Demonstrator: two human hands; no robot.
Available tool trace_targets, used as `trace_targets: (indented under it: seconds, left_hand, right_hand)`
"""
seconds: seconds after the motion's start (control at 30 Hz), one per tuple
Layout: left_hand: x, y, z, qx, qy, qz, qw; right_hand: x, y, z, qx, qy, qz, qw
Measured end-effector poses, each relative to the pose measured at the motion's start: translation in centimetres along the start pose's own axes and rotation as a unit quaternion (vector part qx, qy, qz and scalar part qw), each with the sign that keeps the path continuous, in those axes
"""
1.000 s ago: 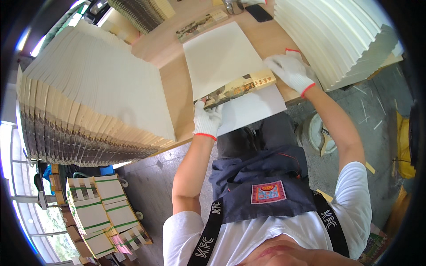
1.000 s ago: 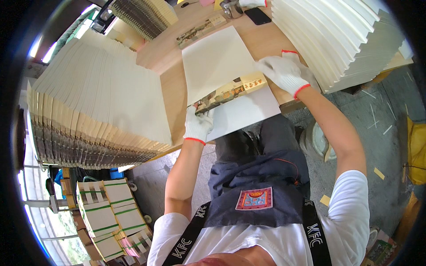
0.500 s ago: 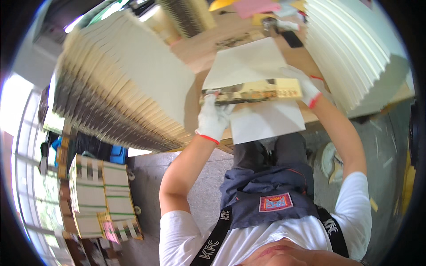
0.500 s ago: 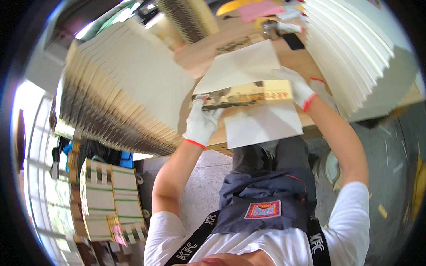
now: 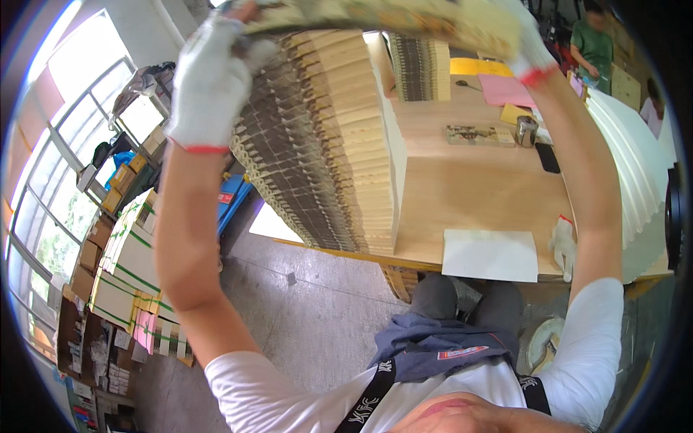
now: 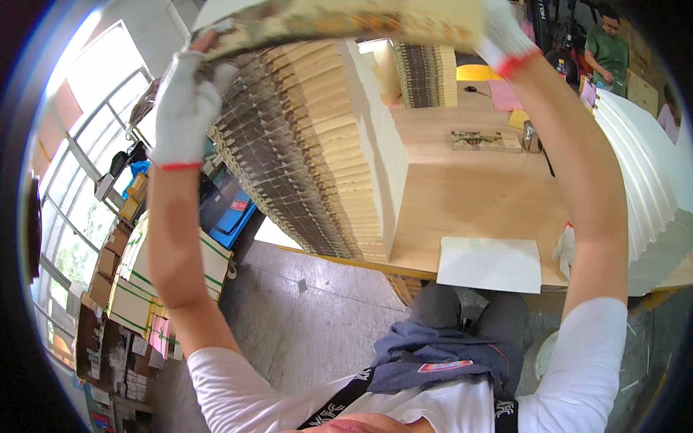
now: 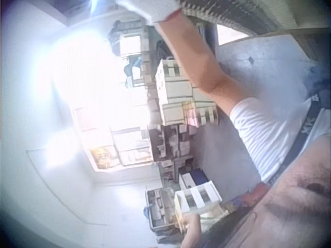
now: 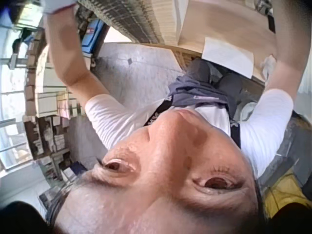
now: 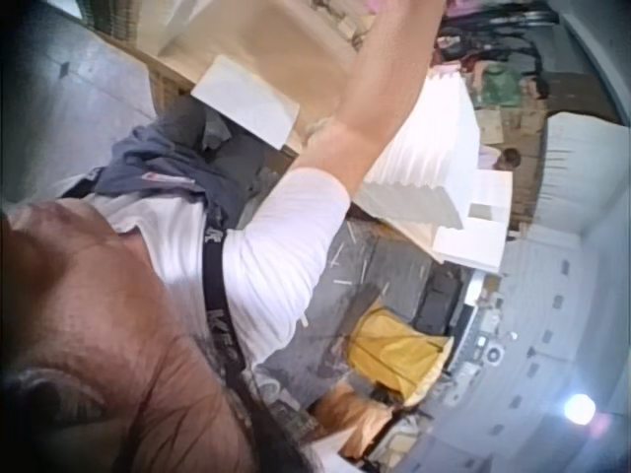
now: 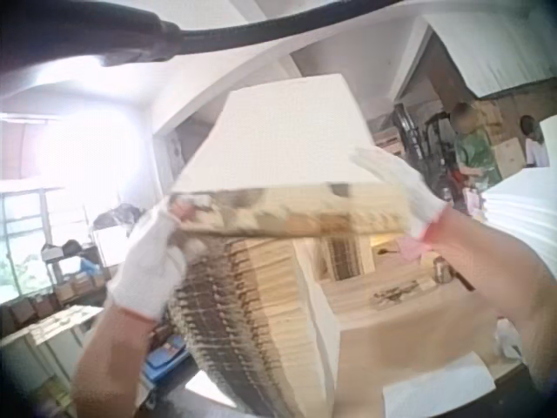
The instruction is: The person places a book cover onto a stack of pages, aligns them, and presses the spine to secure the binding. They then lift the assembled book and place it onto a larger stack of finished books on the table.
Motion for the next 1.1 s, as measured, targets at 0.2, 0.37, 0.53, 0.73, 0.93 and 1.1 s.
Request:
trace_targets:
  seconds: [0.2, 0.37, 0.53, 0.73, 0.93, 1.1]
  left_hand:
    - [5.9, -4.4, 6.5, 0.102, -0.172, 0.073, 0.977]
    - [7.0, 0.9, 11.1, 0.438, -0.163, 0.213, 0.858]
    - [6.8, 2.3, 12.8, 0.525, -0.159, 0.184, 0.816]
    - [7.3, 2.8, 14.5, 0.556, -0.185, 0.193, 0.787]
    - [5.4, -2.2, 10.2, 0.589, -0.283, -0.059, 0.755]
    - [-3.8, 1.1, -6.5, 0.275, -0.104, -0.305, 0.906]
  right_hand:
    - [10.8, -15.2, -8.3, 0.063, 0.112, -0.14, 0.982]
    - [8.6, -20.3, -5.7, -0.225, 0.226, -0.211, 0.924]
    - [4.9, -20.3, -3.6, -0.341, 0.18, -0.281, 0.879]
    - [4.9, -21.1, -4.4, -0.361, 0.205, -0.229, 0.881]
    - [6.9, -21.7, 1.1, -0.31, 0.113, -0.306, 0.893]
    - [-4.8, -12.8, 5.4, -0.333, 0.106, -0.322, 0.88]
Point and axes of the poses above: each hand's wrist, its own x-axis towards the middle knuckle, its own z-axis out of the back of the hand, y = z × x, the point moved 10 cm from there along x, towards the middle knuckle, and after that the axes turned 13 degrees about z, right-handed, at the moved point
